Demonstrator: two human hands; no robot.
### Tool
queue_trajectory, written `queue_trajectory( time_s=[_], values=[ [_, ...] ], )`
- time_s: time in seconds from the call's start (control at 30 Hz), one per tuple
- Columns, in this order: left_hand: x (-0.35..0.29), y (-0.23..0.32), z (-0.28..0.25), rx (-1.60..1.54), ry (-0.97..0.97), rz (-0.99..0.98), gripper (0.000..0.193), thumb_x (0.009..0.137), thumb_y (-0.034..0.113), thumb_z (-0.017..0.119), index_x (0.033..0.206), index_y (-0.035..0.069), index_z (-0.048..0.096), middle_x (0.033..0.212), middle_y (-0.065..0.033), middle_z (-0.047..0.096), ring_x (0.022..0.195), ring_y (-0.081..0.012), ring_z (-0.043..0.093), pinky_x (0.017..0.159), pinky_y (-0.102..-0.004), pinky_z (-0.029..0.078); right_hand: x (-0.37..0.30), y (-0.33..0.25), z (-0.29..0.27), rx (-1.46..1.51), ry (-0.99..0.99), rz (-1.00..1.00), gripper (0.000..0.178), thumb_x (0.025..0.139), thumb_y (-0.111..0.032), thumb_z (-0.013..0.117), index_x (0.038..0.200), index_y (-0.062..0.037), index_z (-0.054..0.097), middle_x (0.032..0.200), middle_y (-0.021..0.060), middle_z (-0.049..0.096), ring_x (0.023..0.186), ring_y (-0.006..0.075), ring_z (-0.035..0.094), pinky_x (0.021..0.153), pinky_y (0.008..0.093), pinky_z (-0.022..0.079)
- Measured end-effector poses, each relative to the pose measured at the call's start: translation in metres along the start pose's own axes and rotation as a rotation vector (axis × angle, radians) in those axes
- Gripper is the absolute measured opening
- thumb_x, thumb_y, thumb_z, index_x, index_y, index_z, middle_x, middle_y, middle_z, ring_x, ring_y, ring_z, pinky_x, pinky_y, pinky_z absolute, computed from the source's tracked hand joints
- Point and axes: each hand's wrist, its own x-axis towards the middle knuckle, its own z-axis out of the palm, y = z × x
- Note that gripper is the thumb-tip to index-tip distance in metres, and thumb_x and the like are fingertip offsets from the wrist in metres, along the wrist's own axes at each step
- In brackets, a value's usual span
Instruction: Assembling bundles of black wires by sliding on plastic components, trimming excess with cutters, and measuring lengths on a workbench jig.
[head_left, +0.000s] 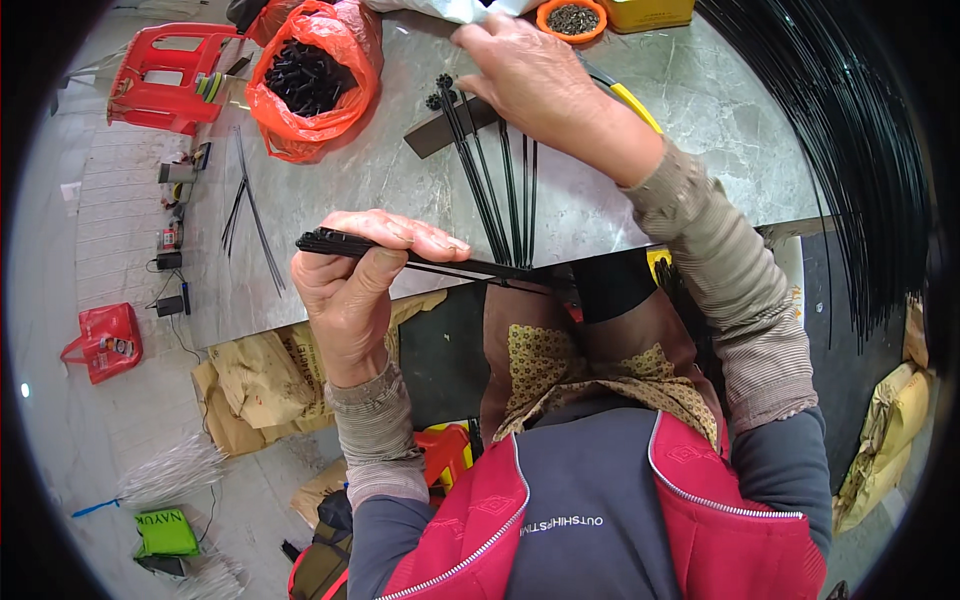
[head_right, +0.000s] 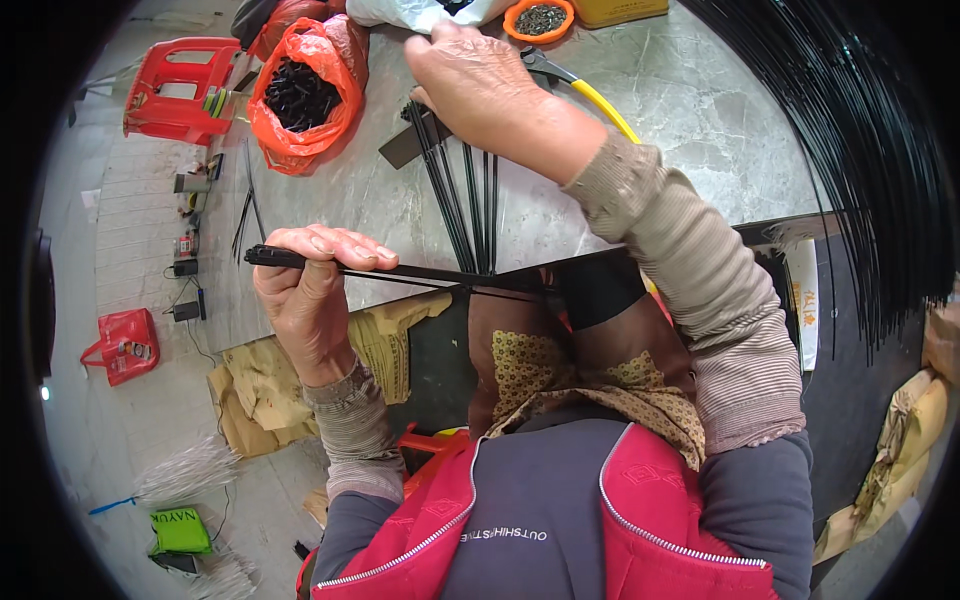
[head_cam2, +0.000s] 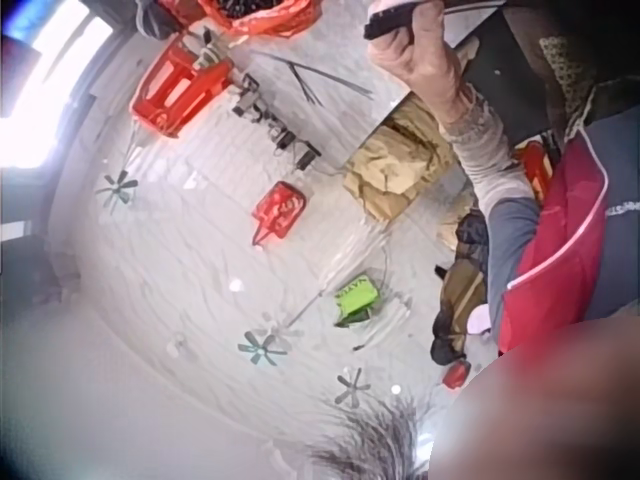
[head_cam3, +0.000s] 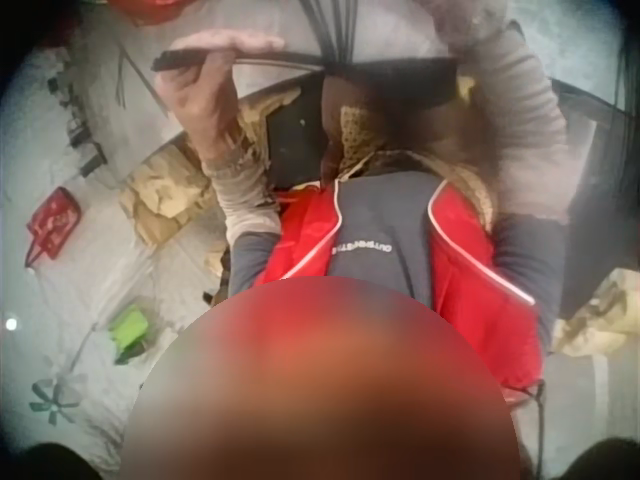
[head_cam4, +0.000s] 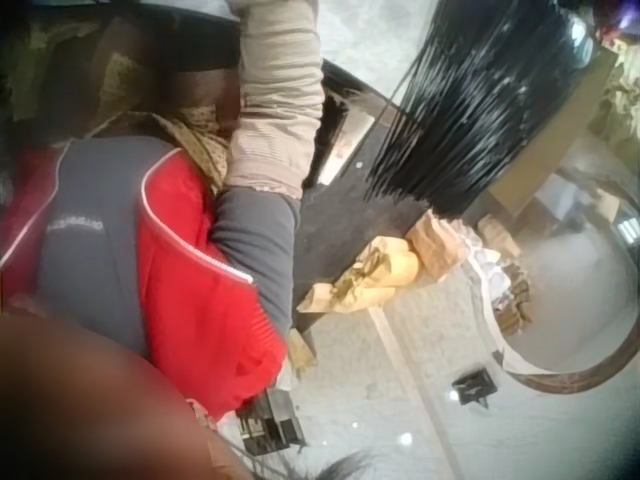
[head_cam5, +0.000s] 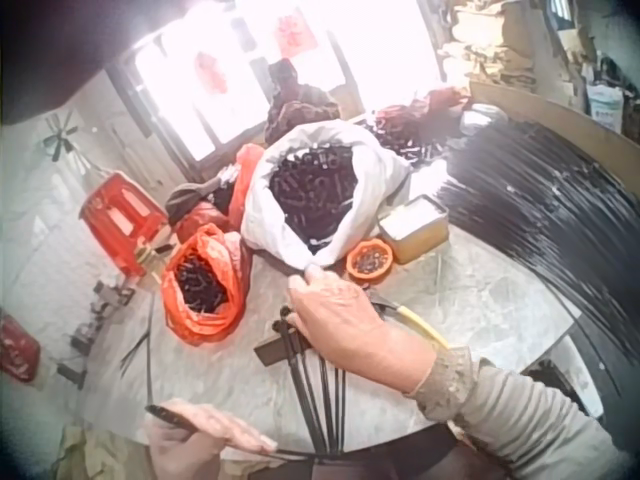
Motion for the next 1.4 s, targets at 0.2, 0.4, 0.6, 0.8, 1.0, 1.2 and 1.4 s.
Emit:
queue_trajectory(
  time_s=[0.2, 0.4, 0.6, 0.8, 1.0, 1.2, 1.4],
  values=[
    [-0.002, 0.002, -0.001, 0.01, 0.024, -0.012, 0.008, 0.095, 0.002, 0.064, 0.101, -0.002, 0.062, 0.089, -0.0224, 0.072, 0.086, -0.0357, 0.072, 0.08, -0.0495, 0.06, -0.022, -0.006, -0.038, 0.076, -0.603, 0.012, 0.027, 0.089, -0.02, 0.07, 0.084, 0.0008, 0.054, 0.085, 0.0191, 0.065, 0.086, 0.0414, 0.063, 0.073, 0.0489, 0.051],
    [-0.002, 0.001, -0.002, 0.002, 0.016, -0.012, 0.008, 0.095, 0.001, 0.063, 0.102, -0.002, 0.062, 0.09, -0.0225, 0.072, 0.086, -0.0355, 0.072, 0.081, -0.05, 0.06, -0.033, -0.01, -0.019, 0.206, -0.615, -0.017, 0.021, 0.089, -0.016, 0.068, 0.092, 0.0001, 0.055, 0.082, 0.0191, 0.064, 0.084, 0.0403, 0.064, 0.072, 0.048, 0.051],
    [-0.002, 0.0, -0.005, -0.005, -0.019, -0.003, 0.01, 0.096, 0.001, 0.062, 0.104, -0.004, 0.062, 0.092, -0.0229, 0.072, 0.087, -0.0352, 0.073, 0.081, -0.0486, 0.06, -0.039, -0.033, -0.006, 0.021, -0.553, -0.187, 0.024, 0.09, -0.025, 0.068, 0.097, -0.0037, 0.058, 0.088, 0.0144, 0.062, 0.085, 0.0337, 0.067, 0.071, 0.0429, 0.055],
    [0.005, 0.004, 0.003, -0.004, -0.017, -0.013, 0.012, 0.096, -0.004, 0.059, 0.106, -0.007, 0.063, 0.092, -0.0219, 0.072, 0.088, -0.0322, 0.073, 0.084, -0.044, 0.06, -0.059, -0.031, 0.012, 0.089, -0.512, -0.355, 0.023, 0.091, -0.028, 0.065, 0.095, -0.006, 0.061, 0.092, 0.0097, 0.056, 0.088, 0.0265, 0.064, 0.07, 0.0375, 0.056],
    [0.007, 0.008, 0.0, 0.046, -0.062, -0.063, 0.013, 0.095, -0.005, 0.059, 0.105, -0.009, 0.066, 0.092, -0.0182, 0.072, 0.089, -0.0269, 0.072, 0.086, -0.0372, 0.058, -0.062, -0.029, -0.019, 0.306, -0.564, -0.253, 0.027, 0.085, -0.013, 0.065, 0.111, -0.0062, 0.061, 0.098, 0.012, 0.056, 0.096, 0.0336, 0.06, 0.082, 0.0421, 0.05],
    [0.012, 0.001, -0.005, 0.014, -0.079, -0.035, 0.015, 0.096, -0.001, 0.062, 0.108, -0.007, 0.067, 0.095, -0.0151, 0.074, 0.09, -0.0217, 0.072, 0.086, -0.0339, 0.058, -0.072, -0.042, -0.074, 0.448, -0.619, -0.265, 0.052, 0.08, -0.024, 0.074, 0.128, -0.0111, 0.059, 0.116, 0.0103, 0.059, 0.107, 0.033, 0.058, 0.093, 0.0432, 0.045],
    [0.017, -0.002, -0.003, -0.04, -0.113, -0.079, 0.016, 0.096, 0.002, 0.063, 0.11, -0.005, 0.068, 0.096, -0.0132, 0.075, 0.091, -0.0191, 0.072, 0.086, -0.0311, 0.058, -0.099, -0.061, -0.053, 0.149, -0.559, -0.411, 0.069, 0.075, -0.055, 0.072, 0.116, -0.0001, 0.062, 0.126, 0.0113, 0.054, 0.117, 0.03, 0.051, 0.097, 0.0422, 0.042]
  ],
)
